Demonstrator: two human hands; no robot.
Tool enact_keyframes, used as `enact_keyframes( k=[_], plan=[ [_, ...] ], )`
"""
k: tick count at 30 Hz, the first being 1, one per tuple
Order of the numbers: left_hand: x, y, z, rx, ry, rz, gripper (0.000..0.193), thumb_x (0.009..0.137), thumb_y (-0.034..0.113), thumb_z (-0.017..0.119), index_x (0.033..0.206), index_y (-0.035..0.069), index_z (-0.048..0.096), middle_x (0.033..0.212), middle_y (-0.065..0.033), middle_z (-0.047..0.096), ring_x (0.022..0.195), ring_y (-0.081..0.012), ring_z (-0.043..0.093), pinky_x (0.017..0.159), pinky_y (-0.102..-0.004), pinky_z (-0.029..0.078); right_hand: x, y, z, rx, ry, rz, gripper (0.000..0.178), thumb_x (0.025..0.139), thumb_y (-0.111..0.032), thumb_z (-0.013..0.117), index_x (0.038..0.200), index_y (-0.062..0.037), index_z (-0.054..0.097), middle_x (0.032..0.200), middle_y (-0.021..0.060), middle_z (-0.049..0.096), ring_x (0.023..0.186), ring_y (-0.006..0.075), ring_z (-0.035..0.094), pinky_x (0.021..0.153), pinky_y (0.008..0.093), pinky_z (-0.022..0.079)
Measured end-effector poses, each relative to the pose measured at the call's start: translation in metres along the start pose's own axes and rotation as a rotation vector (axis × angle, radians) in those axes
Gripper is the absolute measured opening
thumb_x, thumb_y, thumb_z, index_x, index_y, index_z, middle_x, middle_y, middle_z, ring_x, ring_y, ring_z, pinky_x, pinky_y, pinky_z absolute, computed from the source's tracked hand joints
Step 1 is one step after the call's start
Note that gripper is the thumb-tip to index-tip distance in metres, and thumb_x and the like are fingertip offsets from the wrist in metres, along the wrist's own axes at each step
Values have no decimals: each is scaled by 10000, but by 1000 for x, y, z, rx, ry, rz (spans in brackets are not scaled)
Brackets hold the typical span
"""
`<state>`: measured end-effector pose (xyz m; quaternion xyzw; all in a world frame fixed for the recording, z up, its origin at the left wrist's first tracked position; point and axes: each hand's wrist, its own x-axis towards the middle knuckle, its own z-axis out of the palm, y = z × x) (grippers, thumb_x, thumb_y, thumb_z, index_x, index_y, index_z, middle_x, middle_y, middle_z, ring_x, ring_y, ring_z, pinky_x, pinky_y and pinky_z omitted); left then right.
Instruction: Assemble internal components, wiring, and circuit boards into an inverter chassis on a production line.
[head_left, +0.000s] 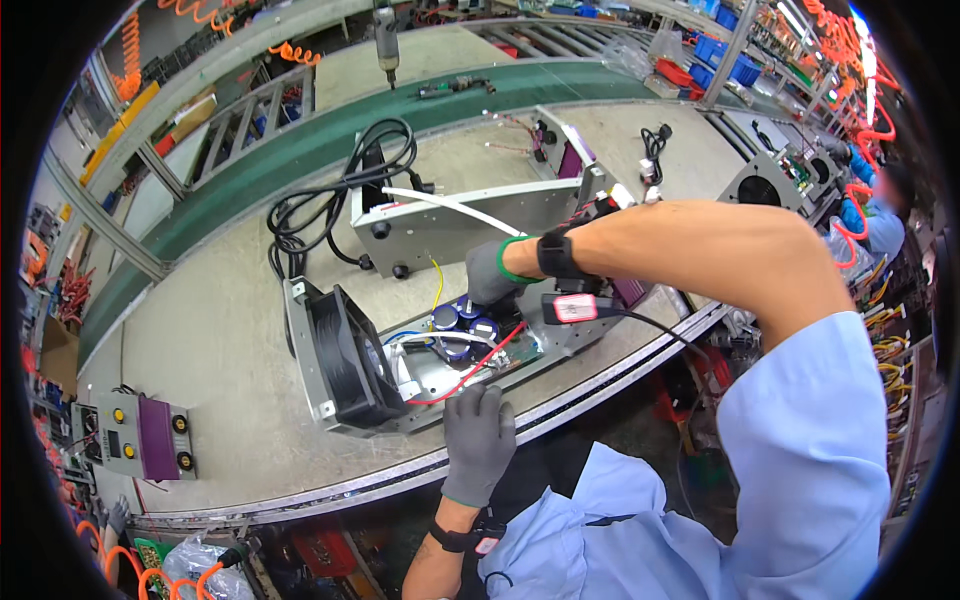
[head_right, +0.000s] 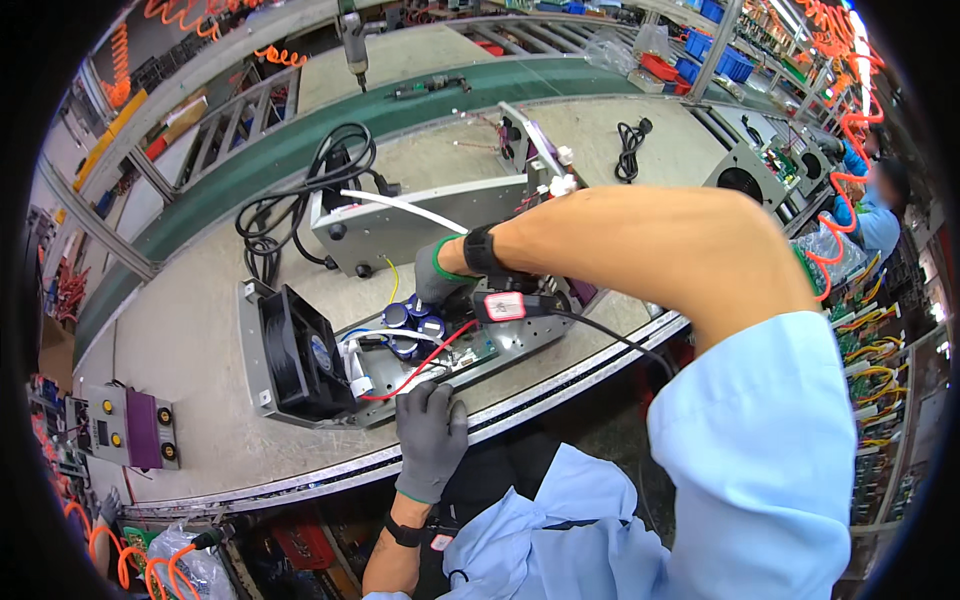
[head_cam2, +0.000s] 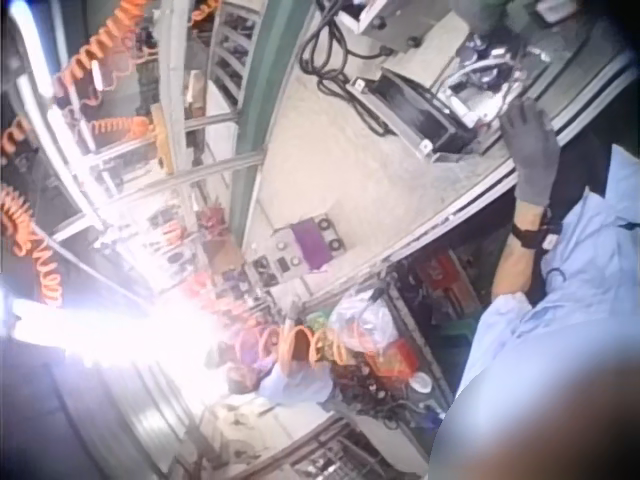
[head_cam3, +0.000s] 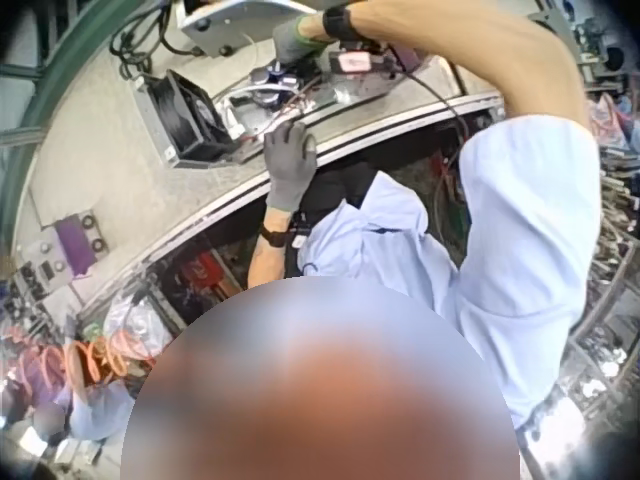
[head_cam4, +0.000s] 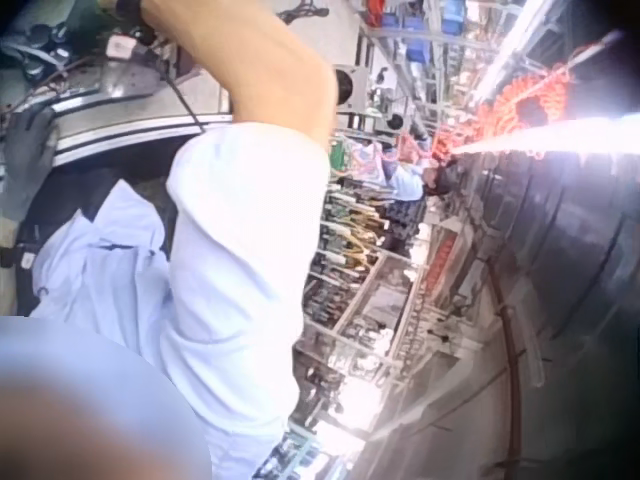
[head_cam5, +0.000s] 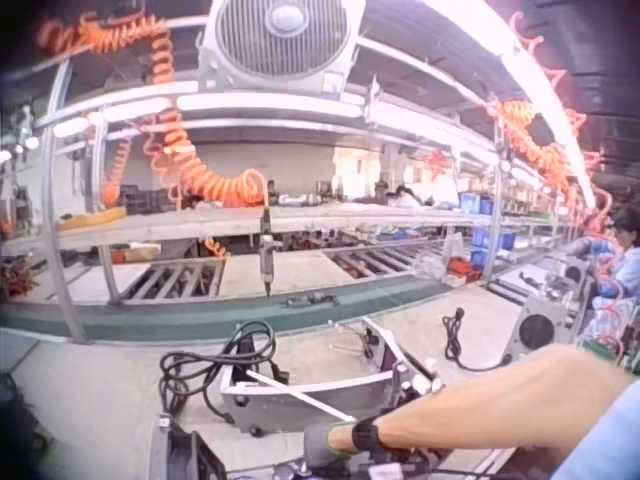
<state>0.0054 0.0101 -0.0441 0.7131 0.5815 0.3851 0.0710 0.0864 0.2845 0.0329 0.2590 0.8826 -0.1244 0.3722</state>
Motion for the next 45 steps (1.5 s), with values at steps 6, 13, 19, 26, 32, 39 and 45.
enact_keyframes(
  k=[6, 13, 19, 26, 32, 39, 45],
  plan=[
    [-4, 3, 5, 67, 75, 45, 312, 832, 75, 722, 1137, 30, 674, 1107, -168, 624, 975, -382, 583, 868, -489, 504, -44, -18, -5, 12, 403, 192, 323, 865, -314, 703, 1019, -46, 794, 1030, 195, 774, 956, 352, 761, 826, 470, 597],
    [-9, 5, 5, 132, 26, 20, 283, 831, 90, 673, 1109, 45, 651, 1110, -173, 611, 951, -391, 577, 866, -488, 491, -162, -124, 60, 33, 1033, -128, 144, 801, -204, 730, 850, -68, 731, 885, 129, 714, 787, 319, 733, 665, 443, 598],
    [17, 36, -13, 68, 184, 247, 297, 807, 63, 676, 1101, 28, 652, 1104, -151, 620, 986, -382, 588, 884, -495, 482, -204, -145, 216, 490, 530, -21, 340, 980, -396, 630, 1095, -83, 702, 965, 151, 725, 900, 384, 731, 763, 526, 584],
    [126, 34, -13, 354, -248, 428, 265, 797, 136, 687, 1044, 47, 650, 1048, -200, 651, 987, -421, 610, 907, -559, 470, -246, -119, 371, 767, 601, 419, 340, 981, -387, 608, 1092, -93, 738, 1005, 163, 714, 987, 371, 705, 845, 522, 564],
    [145, 2, 9, 546, -71, 229, 578, 897, 190, 708, 1436, 26, 581, 1516, -176, 552, 1493, -429, 366, 1234, -492, 317, -356, -82, 468, 868, 988, 990, 300, 945, -361, 627, 1045, -108, 753, 1052, 147, 734, 1026, 372, 696, 901, 505, 546],
    [148, -42, 19, 480, -105, 141, 497, 979, 203, 645, 1430, 4, 581, 1628, -183, 423, 1520, -486, 307, 1237, -540, 309, -503, -41, 608, 633, 1776, 1831, 259, 925, -199, 708, 1110, -19, 730, 1092, 177, 752, 1013, 321, 729, 930, 392, 557],
    [125, -21, 7, 483, 30, 198, 466, 984, 175, 625, 1429, 35, 604, 1622, -233, 406, 1514, -505, 306, 1219, -559, 320, -660, -52, 699, 412, 1801, 2507, 649, 889, -456, 771, 1282, 37, 619, 1202, 203, 656, 1264, 346, 548, 1067, 485, 427]
  ],
)
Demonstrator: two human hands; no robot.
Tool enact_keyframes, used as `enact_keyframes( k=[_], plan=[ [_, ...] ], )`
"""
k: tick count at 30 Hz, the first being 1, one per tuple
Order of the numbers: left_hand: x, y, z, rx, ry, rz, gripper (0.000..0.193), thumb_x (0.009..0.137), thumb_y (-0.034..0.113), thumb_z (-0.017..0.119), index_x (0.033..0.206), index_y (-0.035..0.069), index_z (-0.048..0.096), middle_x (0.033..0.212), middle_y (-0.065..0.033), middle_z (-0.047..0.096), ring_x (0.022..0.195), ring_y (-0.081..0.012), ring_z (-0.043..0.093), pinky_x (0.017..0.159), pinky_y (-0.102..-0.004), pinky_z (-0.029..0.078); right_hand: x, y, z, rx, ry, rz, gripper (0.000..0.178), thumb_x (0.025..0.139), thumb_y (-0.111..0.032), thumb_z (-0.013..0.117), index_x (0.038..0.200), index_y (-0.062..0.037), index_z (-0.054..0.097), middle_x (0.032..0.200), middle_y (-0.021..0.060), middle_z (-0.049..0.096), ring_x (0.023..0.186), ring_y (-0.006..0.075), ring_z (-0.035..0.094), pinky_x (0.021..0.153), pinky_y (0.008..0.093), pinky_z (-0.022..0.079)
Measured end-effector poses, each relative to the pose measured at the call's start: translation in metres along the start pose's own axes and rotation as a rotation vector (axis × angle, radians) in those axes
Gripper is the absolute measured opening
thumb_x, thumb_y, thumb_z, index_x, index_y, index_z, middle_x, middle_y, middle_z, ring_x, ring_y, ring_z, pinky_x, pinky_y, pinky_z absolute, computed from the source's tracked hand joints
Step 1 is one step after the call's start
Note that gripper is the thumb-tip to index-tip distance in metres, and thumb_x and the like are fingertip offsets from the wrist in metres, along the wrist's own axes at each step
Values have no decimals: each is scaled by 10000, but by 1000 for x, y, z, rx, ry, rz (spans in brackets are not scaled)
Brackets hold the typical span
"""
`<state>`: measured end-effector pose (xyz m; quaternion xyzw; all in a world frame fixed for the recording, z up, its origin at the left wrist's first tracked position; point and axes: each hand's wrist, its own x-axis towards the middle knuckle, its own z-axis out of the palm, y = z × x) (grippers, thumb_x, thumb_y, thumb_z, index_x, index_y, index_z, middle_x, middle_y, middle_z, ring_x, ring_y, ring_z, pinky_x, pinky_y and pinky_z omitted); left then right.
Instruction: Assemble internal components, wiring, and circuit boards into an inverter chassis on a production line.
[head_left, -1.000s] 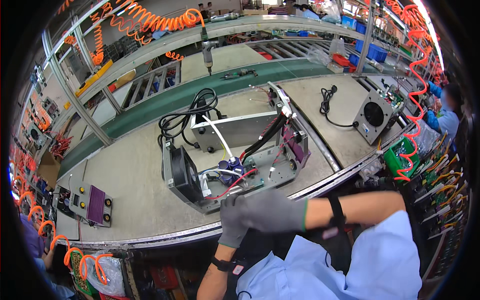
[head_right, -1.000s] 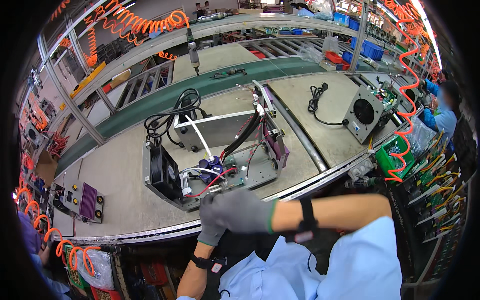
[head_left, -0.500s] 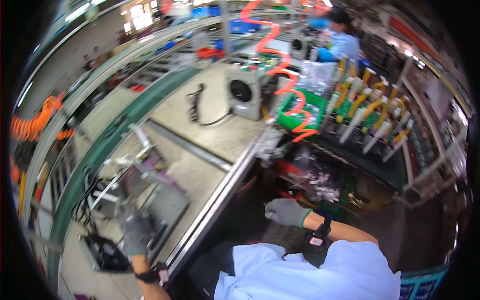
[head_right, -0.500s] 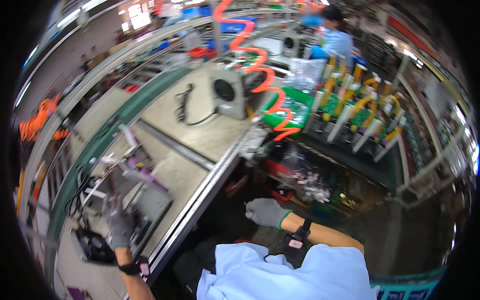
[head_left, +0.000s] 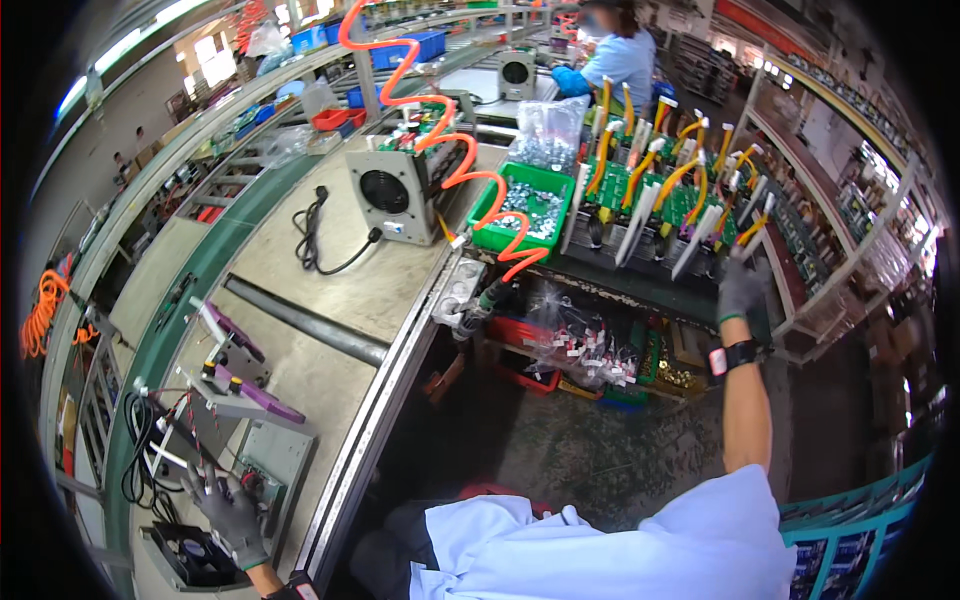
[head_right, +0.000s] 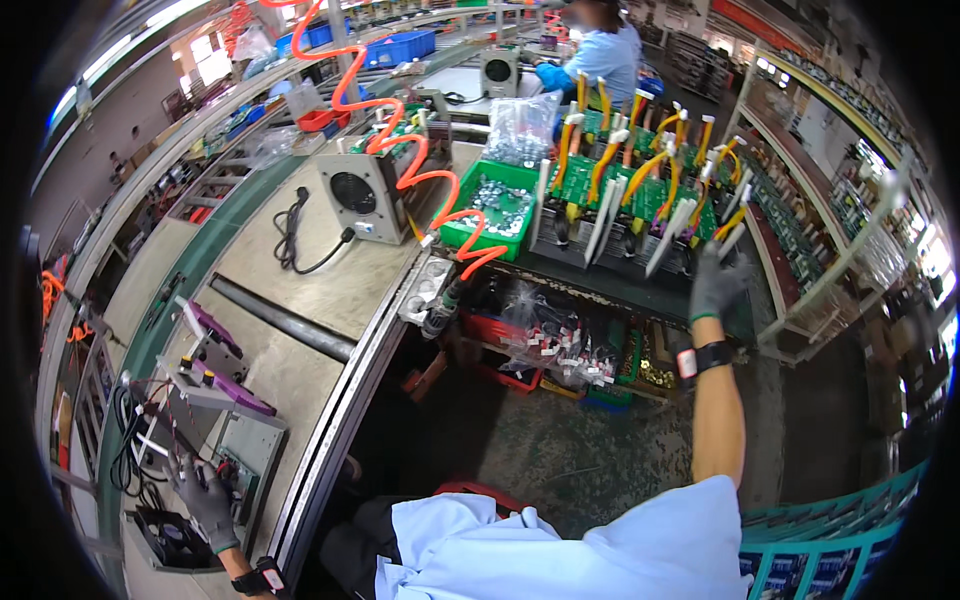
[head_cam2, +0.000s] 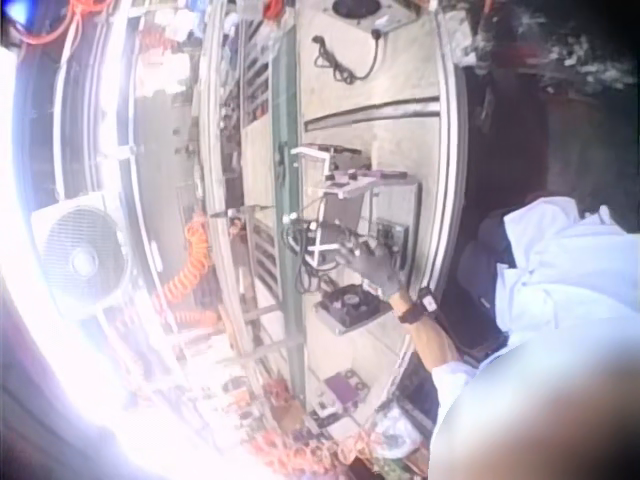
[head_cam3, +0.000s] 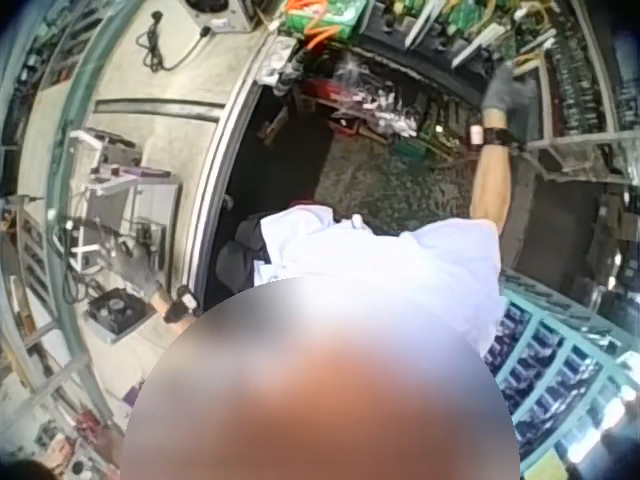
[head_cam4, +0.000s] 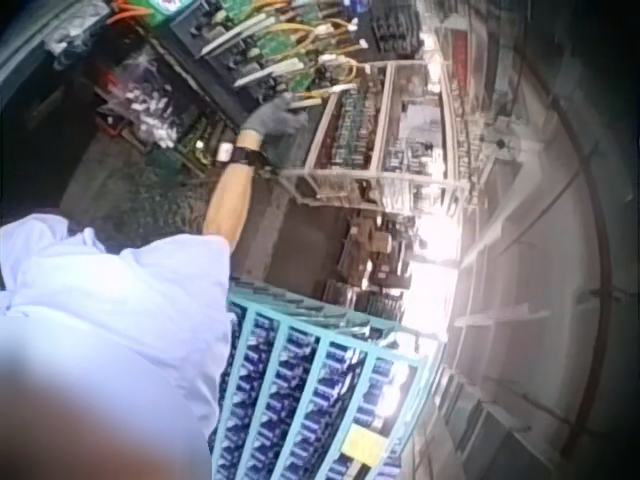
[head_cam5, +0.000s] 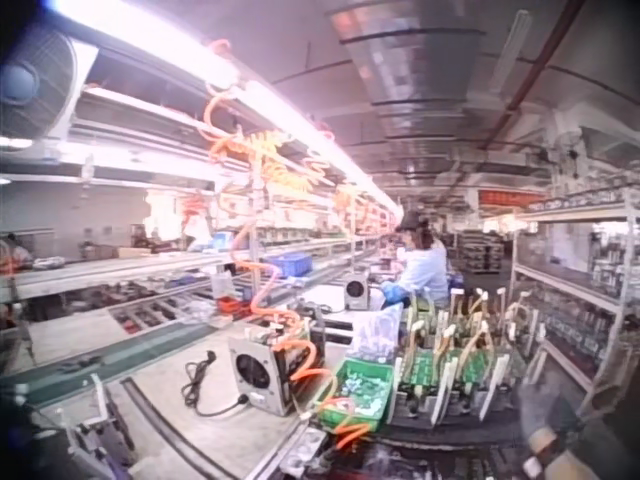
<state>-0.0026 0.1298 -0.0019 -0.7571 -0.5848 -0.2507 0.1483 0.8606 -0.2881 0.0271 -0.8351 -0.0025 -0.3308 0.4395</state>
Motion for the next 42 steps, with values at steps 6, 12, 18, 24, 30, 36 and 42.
enact_keyframes(
  k=[6, 12, 18, 24, 30, 36, 42],
  plan=[
    [-50, 52, -26, -155, 257, 157, 411, 926, 73, 680, 1332, 26, 634, 1361, -221, 634, 1293, -369, 590, 1084, -470, 475, 70, 9, 33, -322, -347, -317, 543, 926, -445, 708, 1200, 8, 587, 1100, 174, 612, 1144, 319, 515, 984, 467, 416],
    [-90, 134, -51, -615, 154, 59, 321, 832, 45, 718, 1144, 24, 647, 1152, -177, 653, 1064, -391, 637, 934, -472, 528, 71, -3, 72, -322, -383, -310, 451, 963, -434, 646, 1118, -21, 555, 999, 146, 567, 1023, 292, 481, 901, 450, 405],
    [-108, 175, -42, -834, 79, 137, 233, 875, 45, 711, 1106, 31, 677, 1123, -154, 685, 1016, -345, 675, 870, -427, 569, 30, -36, 68, -145, -392, -283, 380, 1000, -423, 583, 1036, -50, 523, 897, 117, 522, 903, 265, 447, 817, 432, 394],
    [-106, 193, -35, -1015, -27, 97, 184, 919, 109, 678, 1088, 39, 682, 1053, -167, 673, 963, -367, 679, 847, -436, 563, -73, -94, 6, 334, -377, -247, 345, 1037, -412, 521, 954, -79, 492, 796, 89, 478, 783, 238, 414, 734, 414, 383],
    [-82, 265, -56, -1324, -464, 58, 343, 971, 248, 669, 1216, 8, 659, 1157, -186, 716, 1063, -311, 711, 931, -406, 562, -190, -158, -81, 842, -606, -147, 357, 1074, -401, 458, 872, -108, 460, 694, 60, 433, 662, 211, 380, 651, 396, 372],
    [-81, 360, -108, -1614, -1015, 30, 997, 941, 588, 667, 1563, -102, 304, 1462, -278, 569, 1372, -330, 564, 1149, -390, 438, -244, -201, -142, 1416, -912, -32, 411, 1111, -390, 396, 790, -137, 428, 593, 32, 388, 542, 185, 346, 567, 378, 361],
    [-87, 342, -129, -1861, -949, -486, 737, 977, 515, 667, 1423, -33, 459, 1231, -170, 669, 1123, -219, 652, 963, -396, 532, -265, -234, -164, 2069, -1396, 111, 494, 1148, -379, 333, 707, -166, 396, 491, 3, 344, 422, 158, 313, 484, 361, 350]
  ],
)
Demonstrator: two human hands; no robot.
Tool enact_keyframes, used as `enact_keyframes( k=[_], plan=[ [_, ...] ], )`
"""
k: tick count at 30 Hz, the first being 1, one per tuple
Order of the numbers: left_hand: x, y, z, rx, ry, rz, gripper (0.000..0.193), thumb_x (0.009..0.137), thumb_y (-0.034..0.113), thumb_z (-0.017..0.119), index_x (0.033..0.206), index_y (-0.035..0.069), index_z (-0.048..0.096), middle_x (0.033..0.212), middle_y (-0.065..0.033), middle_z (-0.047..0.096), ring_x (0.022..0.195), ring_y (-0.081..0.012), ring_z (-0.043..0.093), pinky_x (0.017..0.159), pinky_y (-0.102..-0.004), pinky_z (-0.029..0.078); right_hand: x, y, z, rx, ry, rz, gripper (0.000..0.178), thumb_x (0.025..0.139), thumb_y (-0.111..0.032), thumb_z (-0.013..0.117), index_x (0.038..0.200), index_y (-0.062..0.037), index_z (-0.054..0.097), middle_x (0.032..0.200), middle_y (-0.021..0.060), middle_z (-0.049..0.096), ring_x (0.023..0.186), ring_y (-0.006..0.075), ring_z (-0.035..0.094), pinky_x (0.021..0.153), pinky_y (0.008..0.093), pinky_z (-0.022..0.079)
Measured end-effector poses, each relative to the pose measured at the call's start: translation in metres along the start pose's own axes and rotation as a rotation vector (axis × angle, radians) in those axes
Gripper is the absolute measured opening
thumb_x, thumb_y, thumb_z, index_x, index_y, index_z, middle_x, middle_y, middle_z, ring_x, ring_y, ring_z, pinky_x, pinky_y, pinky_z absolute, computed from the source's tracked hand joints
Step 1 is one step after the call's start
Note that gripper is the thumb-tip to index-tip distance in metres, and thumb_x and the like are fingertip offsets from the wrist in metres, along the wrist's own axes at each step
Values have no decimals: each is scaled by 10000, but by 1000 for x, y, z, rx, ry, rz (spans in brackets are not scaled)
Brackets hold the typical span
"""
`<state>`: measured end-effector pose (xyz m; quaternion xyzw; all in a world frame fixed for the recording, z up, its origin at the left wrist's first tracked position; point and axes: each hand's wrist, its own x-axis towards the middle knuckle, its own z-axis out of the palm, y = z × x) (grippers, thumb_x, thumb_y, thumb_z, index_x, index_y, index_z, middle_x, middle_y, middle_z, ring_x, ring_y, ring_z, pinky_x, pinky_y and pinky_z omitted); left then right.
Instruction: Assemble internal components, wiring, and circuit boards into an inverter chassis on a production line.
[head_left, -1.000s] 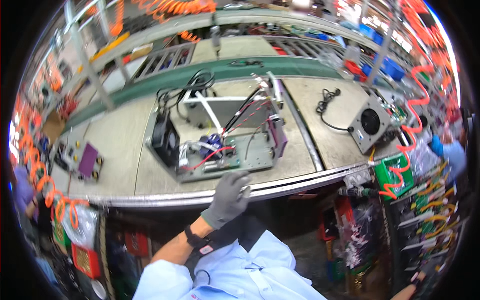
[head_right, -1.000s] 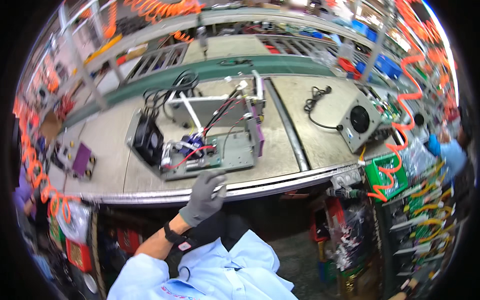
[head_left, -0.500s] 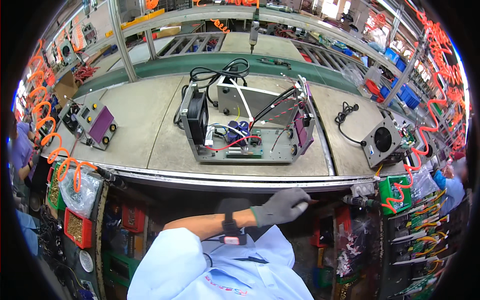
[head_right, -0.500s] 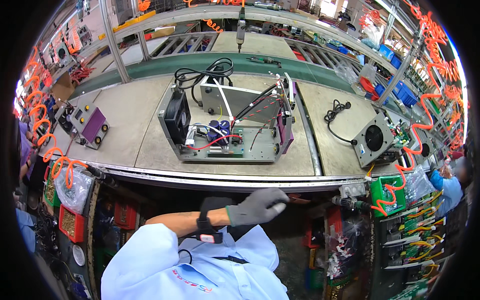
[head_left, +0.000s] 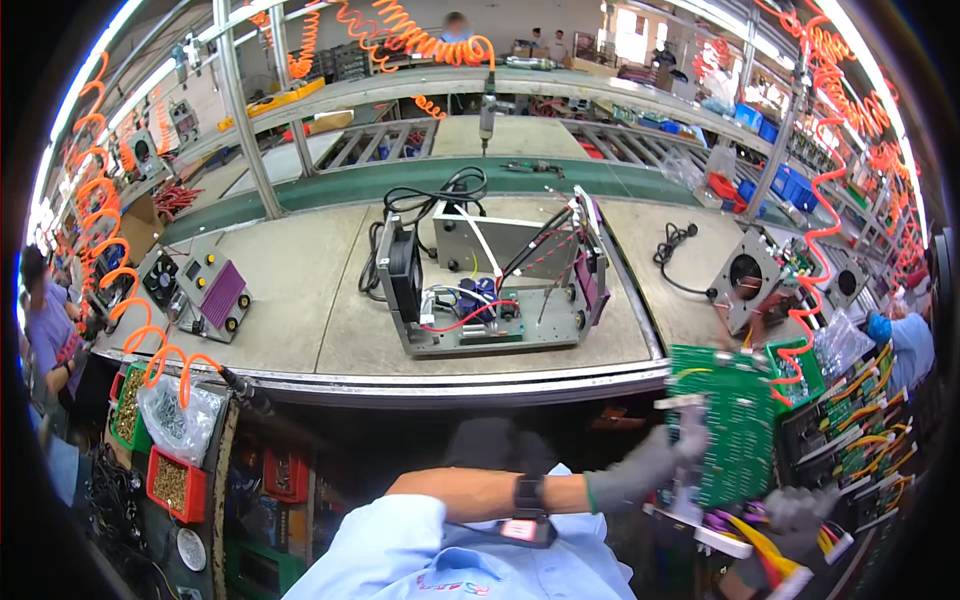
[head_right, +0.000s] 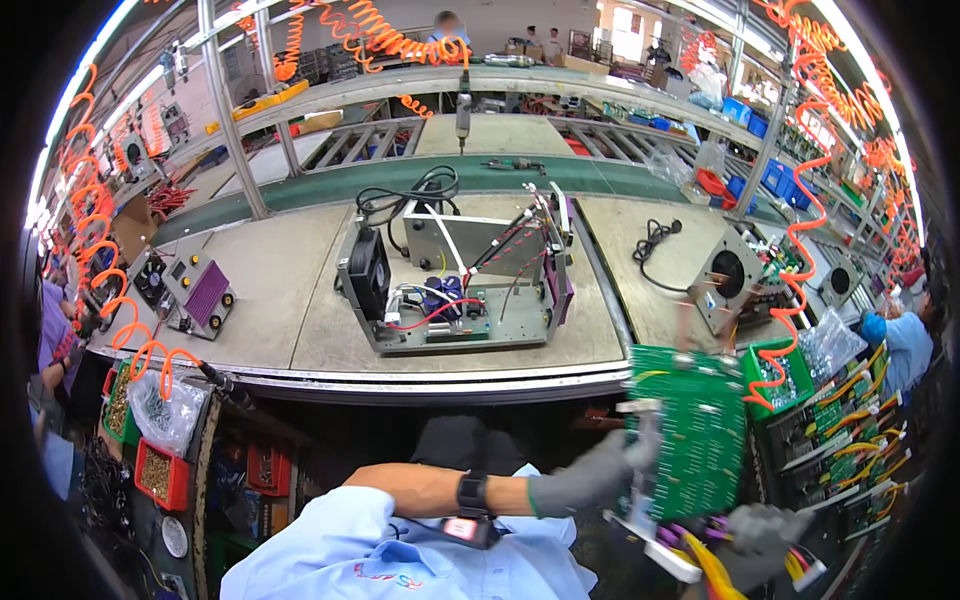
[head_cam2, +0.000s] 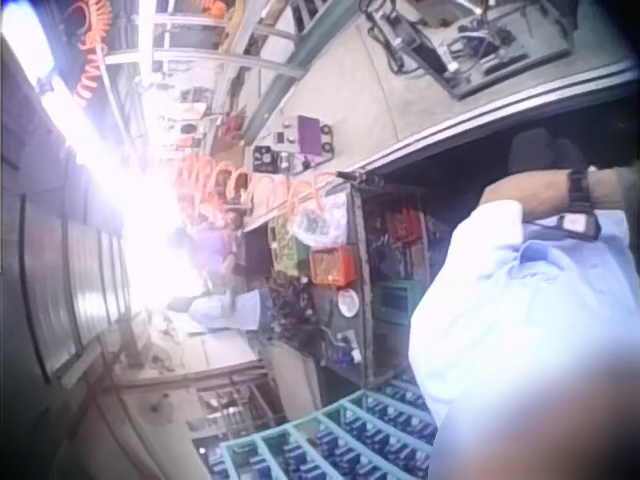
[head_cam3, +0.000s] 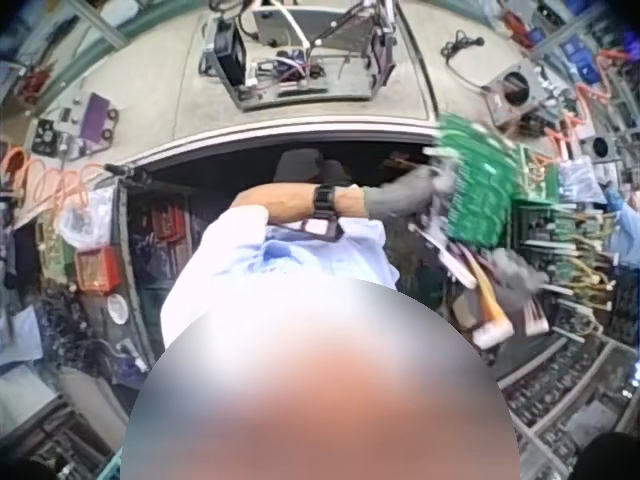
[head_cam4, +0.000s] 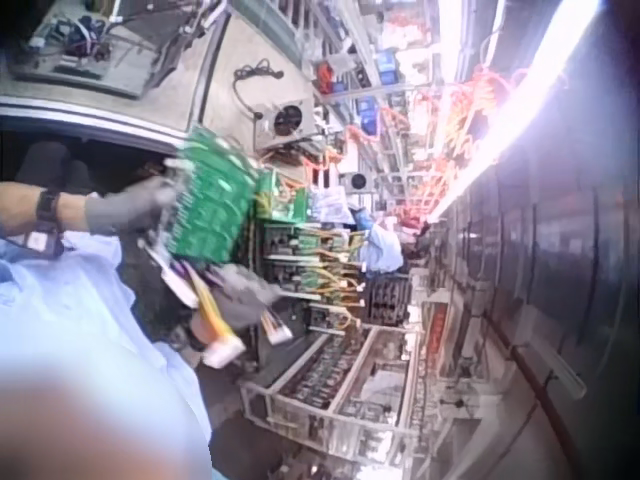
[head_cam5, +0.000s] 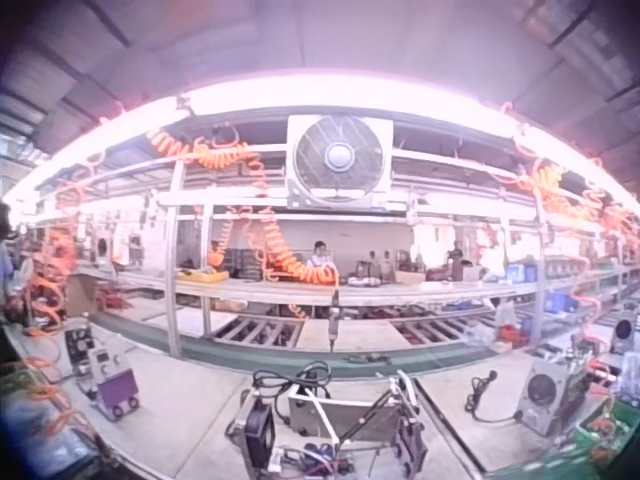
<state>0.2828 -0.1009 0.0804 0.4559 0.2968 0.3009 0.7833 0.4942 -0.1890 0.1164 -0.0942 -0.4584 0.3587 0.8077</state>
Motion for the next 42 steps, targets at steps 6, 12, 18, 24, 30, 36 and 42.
enact_keyframes(
  k=[6, 12, 18, 24, 30, 36, 42],
  plan=[
    [-48, 29, -65, -106, 290, 384, 763, 910, 274, 781, 1484, -33, 382, 1359, -137, 569, 1193, -198, 581, 1032, -368, 499, 21, 73, 54, -168, -330, 77, 559, 1169, -372, 281, 671, -169, 431, 430, -31, 259, 348, 157, 265, 461, 370, 399],
    [-76, 114, -85, 310, 586, 1036, 1099, 693, 213, 961, 1505, -70, 276, 1328, -187, 533, 1215, -224, 590, 1037, -374, 520, 53, 77, 55, -1396, -799, -139, 629, 870, -232, 806, 1390, -12, 529, 1284, 164, 576, 1054, 290, 623, 952, 360, 533],
    [-101, 161, -96, 1800, 875, 1302, 697, 862, 386, 747, 1370, -35, 523, 1285, -241, 587, 1215, -411, 590, 1042, -562, 439, 39, 104, 71, -103, -298, 674, 909, 710, -169, 917, 1479, -8, 460, 1399, 256, 543, 1085, 388, 629, 1002, 436, 517],
    [-100, 156, -92, 2133, 718, 1187, 643, 842, 362, 754, 1336, -5, 567, 1288, -220, 615, 1253, -396, 608, 1106, -555, 424, 18, 148, 112, 122, 22, 845, 441, 1006, -175, 529, 1395, 24, 585, 1313, 156, 685, 1212, 308, 679, 1039, 467, 573],
    [-129, 154, -101, 2055, 593, 935, 1057, 715, 544, 855, 1555, 72, 421, 1588, -307, 370, 1518, -495, 312, 1240, -635, 234, 19, 167, 111, 371, 233, 947, 494, 941, -95, 553, 1404, 77, 536, 1329, 194, 669, 1192, 361, 690, 995, 491, 627],
    [-167, 112, -180, 660, 749, 899, 1321, 770, 944, 465, 1656, 30, 111, 1678, -220, 240, 1556, -332, 247, 1281, -464, 165, 38, 166, 121, 516, 182, 924, 508, 905, -35, 548, 1389, 116, 507, 1291, 246, 675, 1165, 374, 708, 1008, 496, 636],
    [-119, 26, -197, -386, 244, 638, 1538, 479, 1098, 477, 1550, -1, 374, 1421, -196, 554, 1383, -322, 508, 1257, -520, 316, 39, 178, 138, 501, 134, 841, 419, 900, -29, 562, 1305, 78, 584, 1255, 199, 697, 1159, 343, 713, 1016, 471, 629]
  ],
)
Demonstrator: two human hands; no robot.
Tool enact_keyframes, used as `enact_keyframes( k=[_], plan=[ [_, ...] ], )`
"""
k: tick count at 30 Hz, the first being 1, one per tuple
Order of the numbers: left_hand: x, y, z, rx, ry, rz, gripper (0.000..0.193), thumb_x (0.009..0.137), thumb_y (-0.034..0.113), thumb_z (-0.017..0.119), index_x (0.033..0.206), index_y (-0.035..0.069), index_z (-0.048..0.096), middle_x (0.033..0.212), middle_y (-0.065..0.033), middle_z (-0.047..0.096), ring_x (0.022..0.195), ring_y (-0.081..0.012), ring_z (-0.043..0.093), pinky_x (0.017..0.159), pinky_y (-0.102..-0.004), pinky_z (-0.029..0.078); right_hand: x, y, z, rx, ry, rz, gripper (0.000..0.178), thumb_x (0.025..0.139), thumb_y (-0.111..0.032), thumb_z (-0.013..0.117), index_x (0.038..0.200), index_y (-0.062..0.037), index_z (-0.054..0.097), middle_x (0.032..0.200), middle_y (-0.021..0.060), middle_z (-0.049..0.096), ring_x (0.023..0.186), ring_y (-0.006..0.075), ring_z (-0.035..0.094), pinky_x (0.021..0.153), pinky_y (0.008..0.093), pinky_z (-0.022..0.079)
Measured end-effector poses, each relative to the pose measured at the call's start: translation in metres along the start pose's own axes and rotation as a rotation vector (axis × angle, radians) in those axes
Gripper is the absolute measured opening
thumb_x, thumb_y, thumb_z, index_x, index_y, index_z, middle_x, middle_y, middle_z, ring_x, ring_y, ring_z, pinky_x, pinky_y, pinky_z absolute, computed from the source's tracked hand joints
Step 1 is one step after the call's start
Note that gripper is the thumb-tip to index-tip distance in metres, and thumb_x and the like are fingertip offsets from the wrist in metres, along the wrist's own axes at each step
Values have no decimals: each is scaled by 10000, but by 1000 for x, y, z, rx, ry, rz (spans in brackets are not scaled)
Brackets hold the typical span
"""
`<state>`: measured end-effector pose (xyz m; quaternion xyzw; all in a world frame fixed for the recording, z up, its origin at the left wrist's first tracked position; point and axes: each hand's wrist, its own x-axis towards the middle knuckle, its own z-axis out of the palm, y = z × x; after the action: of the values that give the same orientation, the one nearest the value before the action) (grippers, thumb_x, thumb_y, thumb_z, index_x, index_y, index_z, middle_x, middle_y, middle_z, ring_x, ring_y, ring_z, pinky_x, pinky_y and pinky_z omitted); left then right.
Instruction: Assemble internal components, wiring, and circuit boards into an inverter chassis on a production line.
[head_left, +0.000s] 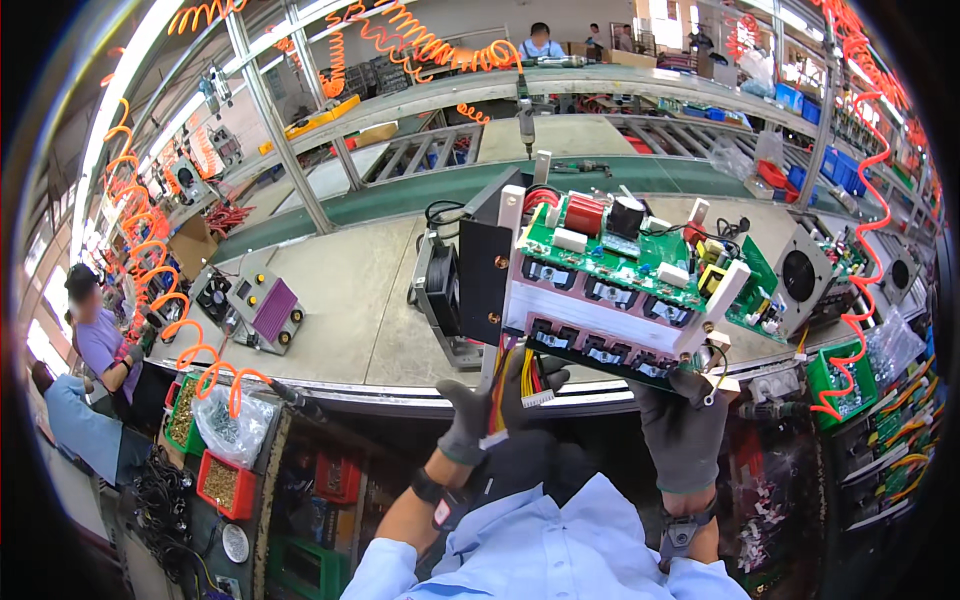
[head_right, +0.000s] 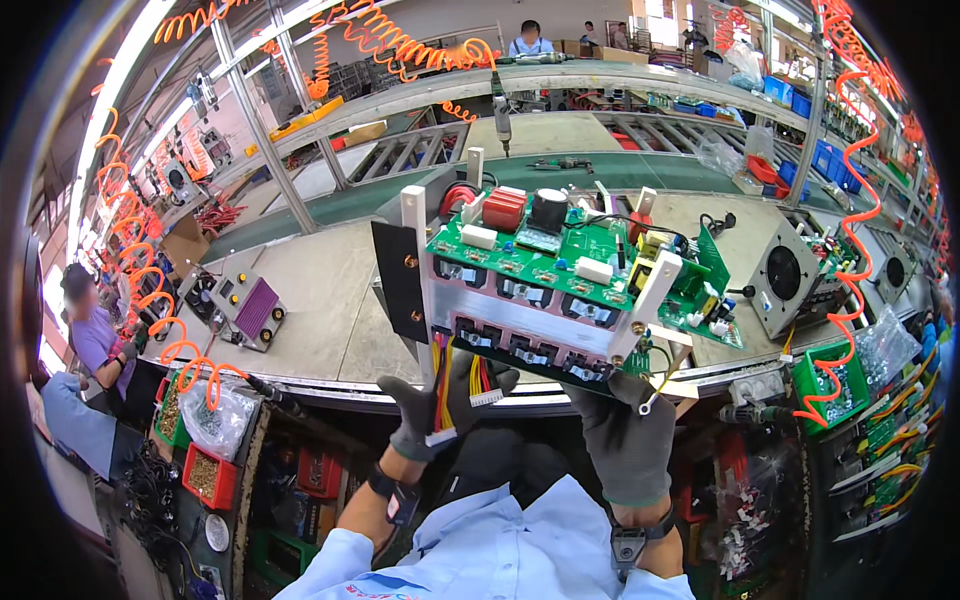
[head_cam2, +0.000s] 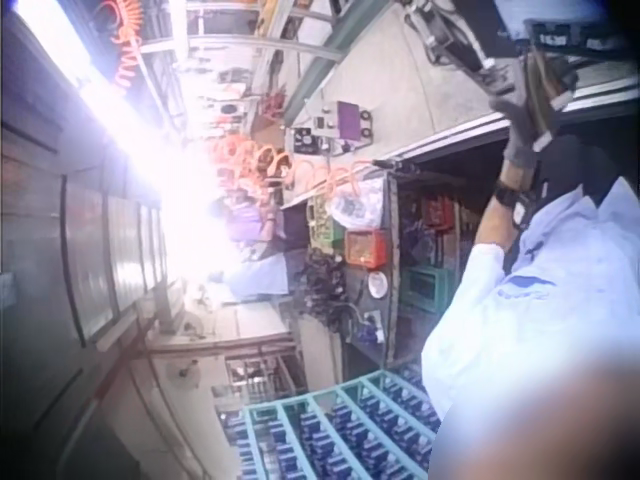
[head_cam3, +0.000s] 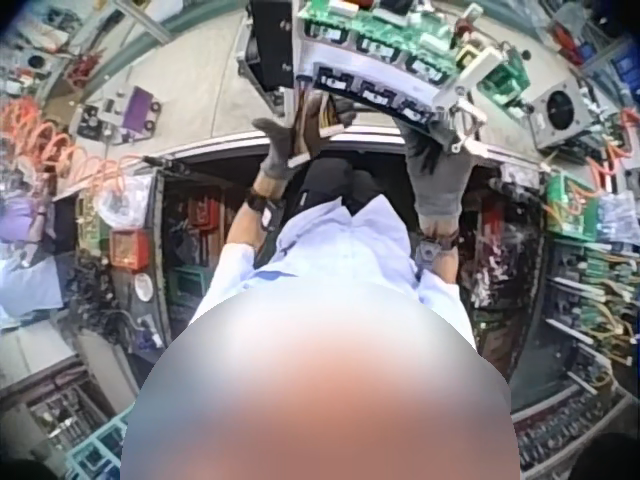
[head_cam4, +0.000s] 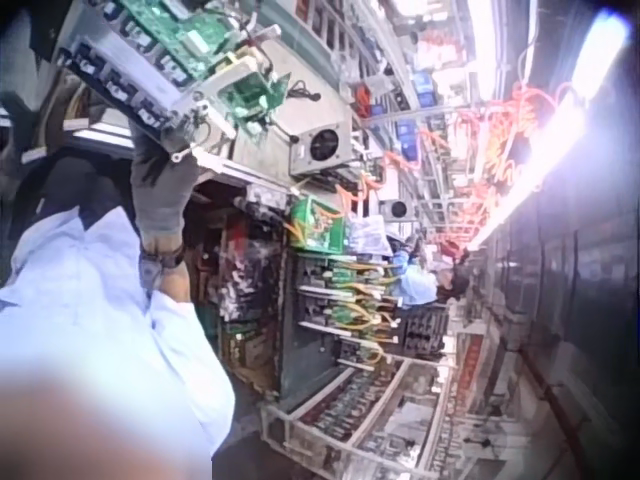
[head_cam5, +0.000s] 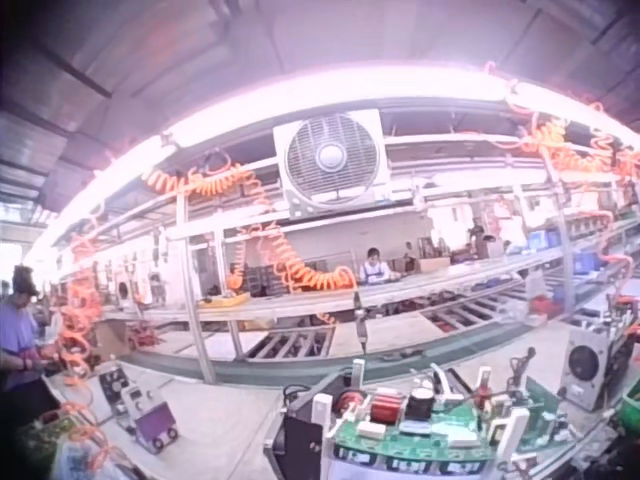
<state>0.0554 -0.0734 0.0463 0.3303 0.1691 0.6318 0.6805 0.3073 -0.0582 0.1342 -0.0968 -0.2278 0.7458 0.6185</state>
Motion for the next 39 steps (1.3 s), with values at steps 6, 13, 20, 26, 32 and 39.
enact_keyframes(
  k=[6, 13, 20, 26, 32, 39],
  plan=[
    [5, -12, 29, -149, 243, -33, 672, 998, 560, 609, 1420, 49, 493, 1335, -146, 615, 1249, -271, 632, 1087, -455, 545, 9, 9, -20, -158, 27, 16, 410, 903, -26, 579, 1306, 48, 590, 1251, 173, 703, 1144, 318, 721, 982, 443, 640],
    [-5, -10, 76, -83, 519, -135, 262, 1036, 129, 588, 1269, 9, 568, 1058, -113, 689, 911, -215, 695, 851, -330, 592, 7, 20, -32, -222, -11, 19, 343, 947, -55, 568, 1261, 77, 613, 1221, 174, 710, 1136, 298, 718, 992, 451, 625],
    [-11, 27, 73, -307, 261, -161, 639, 1023, 465, 651, 1465, 41, 468, 1466, -171, 512, 1356, -306, 518, 1203, -503, 421, 15, 24, -35, -362, -14, 138, 424, 941, -25, 605, 1357, 36, 545, 1254, 165, 689, 1148, 292, 715, 963, 435, 639],
    [-8, 25, 75, -427, 87, -148, 1131, 845, 806, 636, 1616, 65, 267, 1683, -222, 211, 1521, -434, 274, 1272, -634, 242, 13, 35, -38, -356, -86, 146, 452, 950, -16, 626, 1389, 27, 527, 1276, 172, 671, 1156, 297, 710, 984, 448, 629],
    [3, 29, 79, -265, 263, -86, 928, 925, 735, 592, 1572, 102, 393, 1570, -199, 446, 1433, -397, 449, 1211, -592, 359, 15, 51, -35, -636, -5, 57, 362, 993, -89, 661, 1329, -10, 552, 1149, 68, 707, 1026, 115, 671, 892, 293, 560],
    [-14, 50, 60, -361, 132, 103, 560, 1028, 561, 523, 1333, 101, 622, 1201, -101, 706, 1007, -225, 697, 898, -471, 583, 30, 35, -9, -1234, -721, -360, 376, 898, -146, 762, 1233, -22, 645, 1346, 220, 585, 1242, 401, 589, 1048, 485, 499]
  ],
)
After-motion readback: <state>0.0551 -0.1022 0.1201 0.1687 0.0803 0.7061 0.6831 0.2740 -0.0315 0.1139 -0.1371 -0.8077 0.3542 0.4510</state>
